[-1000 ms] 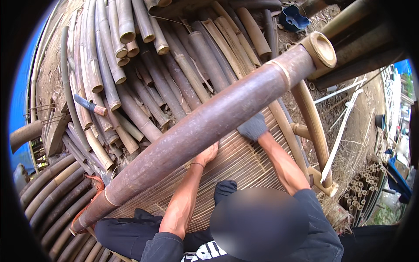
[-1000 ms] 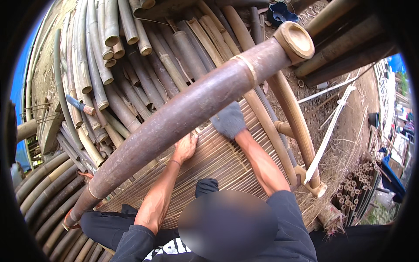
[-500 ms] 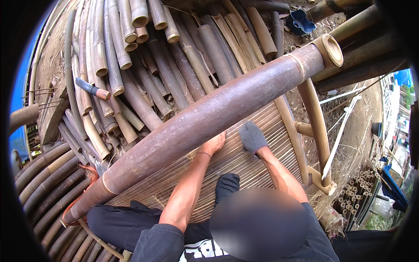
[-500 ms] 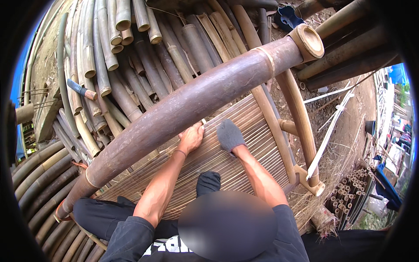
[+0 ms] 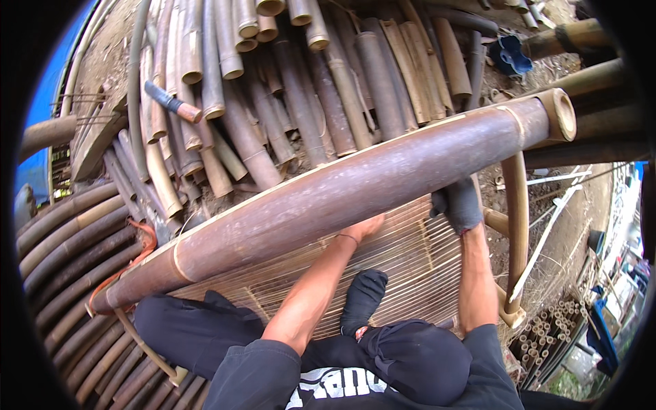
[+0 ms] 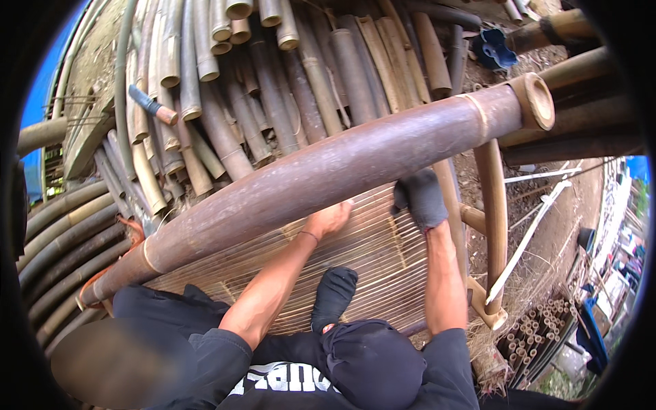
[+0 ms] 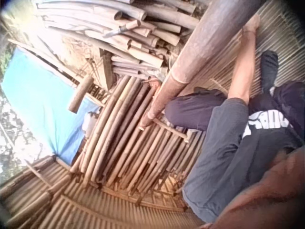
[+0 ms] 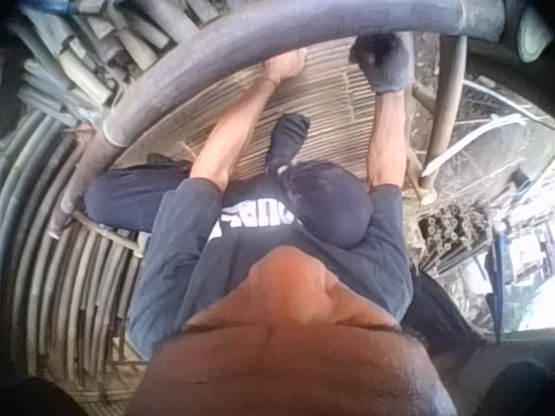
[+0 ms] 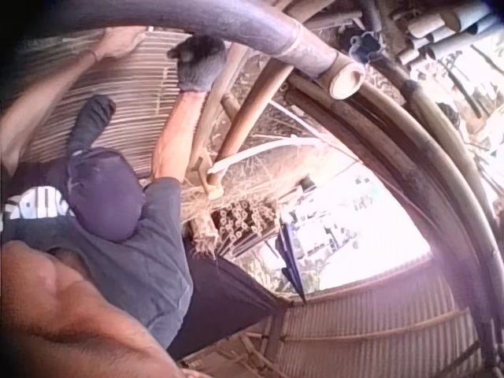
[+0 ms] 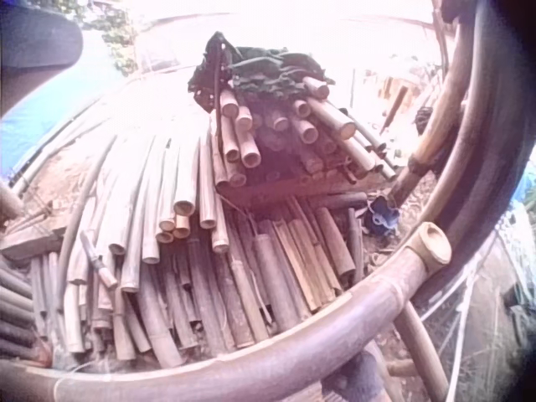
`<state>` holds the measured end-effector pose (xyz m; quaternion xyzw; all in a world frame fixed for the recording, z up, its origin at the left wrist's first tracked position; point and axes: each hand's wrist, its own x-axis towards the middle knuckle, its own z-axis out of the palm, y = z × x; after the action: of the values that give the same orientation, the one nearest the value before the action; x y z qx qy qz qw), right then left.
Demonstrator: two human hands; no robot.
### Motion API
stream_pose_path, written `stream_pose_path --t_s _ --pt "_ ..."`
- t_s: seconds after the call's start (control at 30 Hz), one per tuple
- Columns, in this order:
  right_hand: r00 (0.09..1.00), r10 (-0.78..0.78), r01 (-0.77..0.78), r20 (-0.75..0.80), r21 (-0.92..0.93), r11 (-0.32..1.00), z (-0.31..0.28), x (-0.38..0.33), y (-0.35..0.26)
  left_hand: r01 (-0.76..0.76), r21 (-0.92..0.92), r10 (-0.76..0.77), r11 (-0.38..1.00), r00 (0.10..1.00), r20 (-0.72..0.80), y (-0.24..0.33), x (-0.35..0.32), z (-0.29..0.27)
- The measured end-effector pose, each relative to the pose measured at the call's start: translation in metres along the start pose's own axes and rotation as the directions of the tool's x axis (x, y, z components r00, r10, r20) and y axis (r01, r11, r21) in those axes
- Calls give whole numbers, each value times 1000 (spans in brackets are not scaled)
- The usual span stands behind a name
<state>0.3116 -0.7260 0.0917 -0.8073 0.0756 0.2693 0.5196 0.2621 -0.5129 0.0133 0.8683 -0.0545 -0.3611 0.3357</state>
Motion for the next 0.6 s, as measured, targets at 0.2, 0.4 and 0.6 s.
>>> stream_pose_path --t_s 0.2,0.4,0.6 --pt "950 182 73 254 -748 660 51 -31 9 26 44 -23 999 998 -55 -7 -15 14" --pt "934 -48 219 354 -461 860 95 -39 22 9 80 -3 997 997 -73 -29 -7 33" --pt "966 148 6 213 -591 807 11 -48 28 75 77 -77 994 997 22 -5 -3 11"
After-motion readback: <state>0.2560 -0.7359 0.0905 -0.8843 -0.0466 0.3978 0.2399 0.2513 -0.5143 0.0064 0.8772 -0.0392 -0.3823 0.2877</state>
